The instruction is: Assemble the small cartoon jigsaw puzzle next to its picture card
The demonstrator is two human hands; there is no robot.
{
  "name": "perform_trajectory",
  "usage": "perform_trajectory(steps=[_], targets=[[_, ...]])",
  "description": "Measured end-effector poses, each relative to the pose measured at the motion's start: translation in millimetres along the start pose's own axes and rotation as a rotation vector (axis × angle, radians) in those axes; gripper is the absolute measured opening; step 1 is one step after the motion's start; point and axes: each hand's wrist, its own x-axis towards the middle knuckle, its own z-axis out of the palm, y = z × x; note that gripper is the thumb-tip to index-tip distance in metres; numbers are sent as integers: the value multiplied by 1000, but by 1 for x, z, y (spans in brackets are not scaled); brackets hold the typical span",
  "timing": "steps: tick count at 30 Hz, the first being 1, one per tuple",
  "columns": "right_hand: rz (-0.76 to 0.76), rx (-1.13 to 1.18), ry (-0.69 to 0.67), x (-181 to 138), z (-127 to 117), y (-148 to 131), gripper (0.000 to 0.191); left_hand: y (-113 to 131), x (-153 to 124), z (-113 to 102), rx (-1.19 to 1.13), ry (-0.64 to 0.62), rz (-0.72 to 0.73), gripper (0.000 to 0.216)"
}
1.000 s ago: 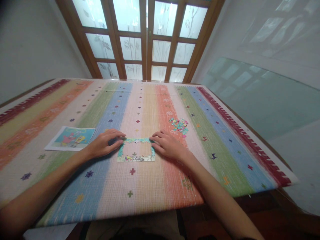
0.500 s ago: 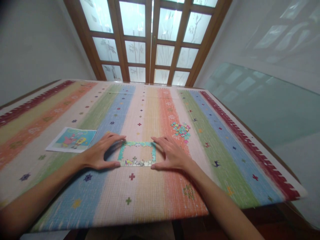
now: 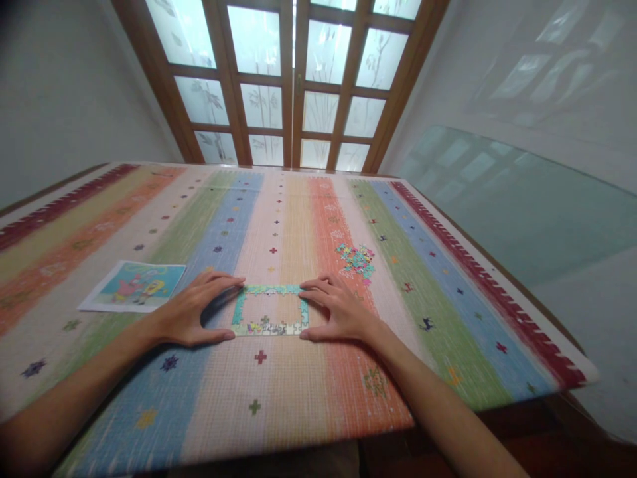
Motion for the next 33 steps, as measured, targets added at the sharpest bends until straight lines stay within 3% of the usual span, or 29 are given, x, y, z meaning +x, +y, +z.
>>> perform_trajectory(steps=[12,33], targets=[[-5,6,24,0,1,3,67,-3,-1,3,8,7,32,83],[-13,-52,46,-1,-3,3,77,2,0,2,21,-26,7,80]])
